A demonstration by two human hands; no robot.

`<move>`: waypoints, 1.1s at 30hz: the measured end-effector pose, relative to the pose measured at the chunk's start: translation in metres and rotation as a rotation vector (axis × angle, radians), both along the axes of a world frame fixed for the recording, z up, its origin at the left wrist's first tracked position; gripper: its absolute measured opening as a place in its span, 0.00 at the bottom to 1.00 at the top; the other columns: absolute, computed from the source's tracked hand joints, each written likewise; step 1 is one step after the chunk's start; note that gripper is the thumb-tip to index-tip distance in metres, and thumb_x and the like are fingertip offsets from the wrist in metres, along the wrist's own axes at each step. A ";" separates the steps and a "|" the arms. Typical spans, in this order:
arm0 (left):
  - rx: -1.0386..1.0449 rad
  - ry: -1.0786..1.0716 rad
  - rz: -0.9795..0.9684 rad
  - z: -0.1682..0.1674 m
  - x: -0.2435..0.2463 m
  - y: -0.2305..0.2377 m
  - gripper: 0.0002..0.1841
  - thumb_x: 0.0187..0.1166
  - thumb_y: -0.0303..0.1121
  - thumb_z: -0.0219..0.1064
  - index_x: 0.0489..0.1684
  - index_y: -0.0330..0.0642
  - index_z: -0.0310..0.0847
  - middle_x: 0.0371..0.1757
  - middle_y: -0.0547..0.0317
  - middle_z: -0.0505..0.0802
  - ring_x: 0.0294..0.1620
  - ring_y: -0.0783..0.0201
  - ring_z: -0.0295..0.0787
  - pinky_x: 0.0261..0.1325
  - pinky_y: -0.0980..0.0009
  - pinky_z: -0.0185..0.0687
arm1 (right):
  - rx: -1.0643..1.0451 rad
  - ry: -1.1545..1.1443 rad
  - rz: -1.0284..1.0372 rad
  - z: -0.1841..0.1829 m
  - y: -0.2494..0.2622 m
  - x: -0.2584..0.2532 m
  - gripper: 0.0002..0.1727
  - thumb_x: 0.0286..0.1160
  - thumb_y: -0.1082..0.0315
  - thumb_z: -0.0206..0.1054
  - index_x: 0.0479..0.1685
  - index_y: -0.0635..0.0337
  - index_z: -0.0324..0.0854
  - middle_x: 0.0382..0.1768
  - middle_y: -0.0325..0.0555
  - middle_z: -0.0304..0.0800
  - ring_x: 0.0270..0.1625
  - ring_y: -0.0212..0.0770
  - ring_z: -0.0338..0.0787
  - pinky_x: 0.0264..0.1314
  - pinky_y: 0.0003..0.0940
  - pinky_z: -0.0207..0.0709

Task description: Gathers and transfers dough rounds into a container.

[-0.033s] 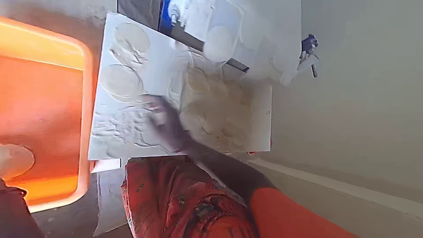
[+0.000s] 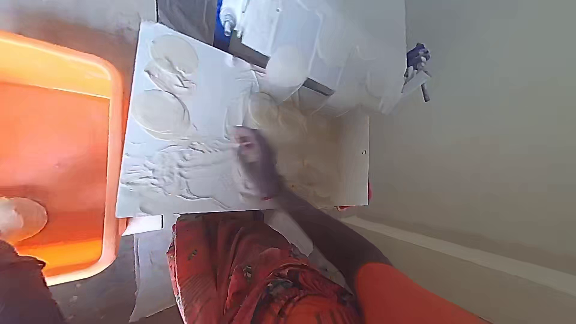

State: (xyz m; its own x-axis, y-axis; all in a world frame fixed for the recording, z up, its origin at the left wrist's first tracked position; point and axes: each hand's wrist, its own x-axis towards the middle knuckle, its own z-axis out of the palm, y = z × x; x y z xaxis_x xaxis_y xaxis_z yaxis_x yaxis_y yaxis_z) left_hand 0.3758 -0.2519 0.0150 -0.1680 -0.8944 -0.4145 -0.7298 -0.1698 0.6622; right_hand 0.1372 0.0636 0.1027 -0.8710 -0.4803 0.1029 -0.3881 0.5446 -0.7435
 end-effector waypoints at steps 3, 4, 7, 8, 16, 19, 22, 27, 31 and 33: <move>-0.113 0.231 -0.009 0.010 0.000 0.050 0.33 0.77 0.22 0.66 0.82 0.21 0.58 0.78 0.32 0.76 0.76 0.56 0.77 0.76 0.69 0.75 | 0.412 -0.240 -0.202 -0.001 0.171 -0.068 0.27 0.81 0.63 0.67 0.76 0.67 0.76 0.68 0.61 0.86 0.70 0.53 0.88 0.75 0.50 0.79; -0.133 0.294 -0.017 0.023 -0.012 0.085 0.36 0.74 0.19 0.65 0.84 0.20 0.55 0.81 0.29 0.72 0.79 0.53 0.74 0.78 0.69 0.73 | 0.481 -0.343 -0.148 -0.012 0.212 -0.086 0.32 0.79 0.60 0.69 0.80 0.67 0.71 0.72 0.63 0.83 0.74 0.58 0.84 0.78 0.56 0.74; -0.110 0.361 -0.194 0.045 -0.034 0.193 0.36 0.74 0.14 0.59 0.85 0.16 0.49 0.83 0.22 0.67 0.81 0.45 0.73 0.79 0.65 0.74 | 0.662 -0.469 0.120 -0.029 0.256 -0.116 0.47 0.66 0.57 0.82 0.85 0.69 0.64 0.80 0.68 0.72 0.81 0.64 0.75 0.83 0.62 0.67; -0.081 0.366 -0.213 0.046 -0.038 0.220 0.35 0.74 0.12 0.57 0.85 0.17 0.49 0.83 0.21 0.67 0.79 0.44 0.75 0.76 0.62 0.77 | 0.724 -0.436 0.202 -0.031 0.256 -0.120 0.47 0.62 0.56 0.85 0.82 0.69 0.68 0.79 0.68 0.73 0.79 0.64 0.76 0.80 0.62 0.69; -0.077 0.164 -0.109 0.042 -0.009 0.302 0.40 0.75 0.11 0.53 0.92 0.30 0.40 0.86 0.26 0.65 0.67 0.42 0.86 0.63 0.55 0.86 | 0.753 -0.533 0.324 -0.038 0.248 -0.140 0.38 0.53 0.56 0.90 0.60 0.74 0.82 0.57 0.69 0.87 0.63 0.64 0.86 0.69 0.64 0.74; -0.153 0.119 -0.054 0.045 0.010 0.299 0.40 0.75 0.11 0.54 0.92 0.30 0.41 0.86 0.26 0.65 0.65 0.42 0.87 0.62 0.57 0.86 | 0.807 -0.564 0.307 -0.039 0.245 -0.136 0.43 0.55 0.49 0.88 0.60 0.79 0.80 0.59 0.72 0.86 0.64 0.66 0.85 0.70 0.65 0.73; -0.172 0.092 -0.002 0.049 0.021 0.302 0.40 0.76 0.13 0.57 0.92 0.29 0.42 0.85 0.25 0.66 0.65 0.43 0.87 0.65 0.58 0.85 | 0.782 -0.535 0.257 -0.042 0.249 -0.127 0.49 0.51 0.48 0.90 0.68 0.77 0.77 0.65 0.73 0.83 0.70 0.68 0.83 0.74 0.68 0.71; -0.119 0.165 -0.005 0.058 0.017 0.318 0.37 0.77 0.17 0.63 0.89 0.27 0.50 0.82 0.25 0.71 0.65 0.43 0.87 0.67 0.56 0.84 | 0.650 -0.324 0.242 -0.032 0.262 -0.102 0.44 0.50 0.51 0.90 0.65 0.72 0.80 0.58 0.73 0.87 0.63 0.70 0.86 0.67 0.71 0.75; -0.126 0.260 -0.240 0.068 -0.010 0.331 0.26 0.81 0.21 0.62 0.79 0.22 0.66 0.69 0.28 0.85 0.66 0.43 0.88 0.70 0.54 0.82 | 0.727 -0.194 0.269 0.010 0.252 -0.082 0.40 0.54 0.52 0.88 0.62 0.73 0.81 0.53 0.72 0.88 0.60 0.69 0.88 0.63 0.68 0.77; -0.084 0.358 -0.357 0.072 -0.033 0.336 0.21 0.85 0.26 0.62 0.73 0.24 0.73 0.65 0.32 0.88 0.65 0.46 0.89 0.71 0.53 0.82 | 0.787 -0.134 0.297 0.039 0.241 -0.076 0.39 0.55 0.52 0.87 0.61 0.72 0.81 0.51 0.72 0.88 0.59 0.70 0.88 0.61 0.69 0.77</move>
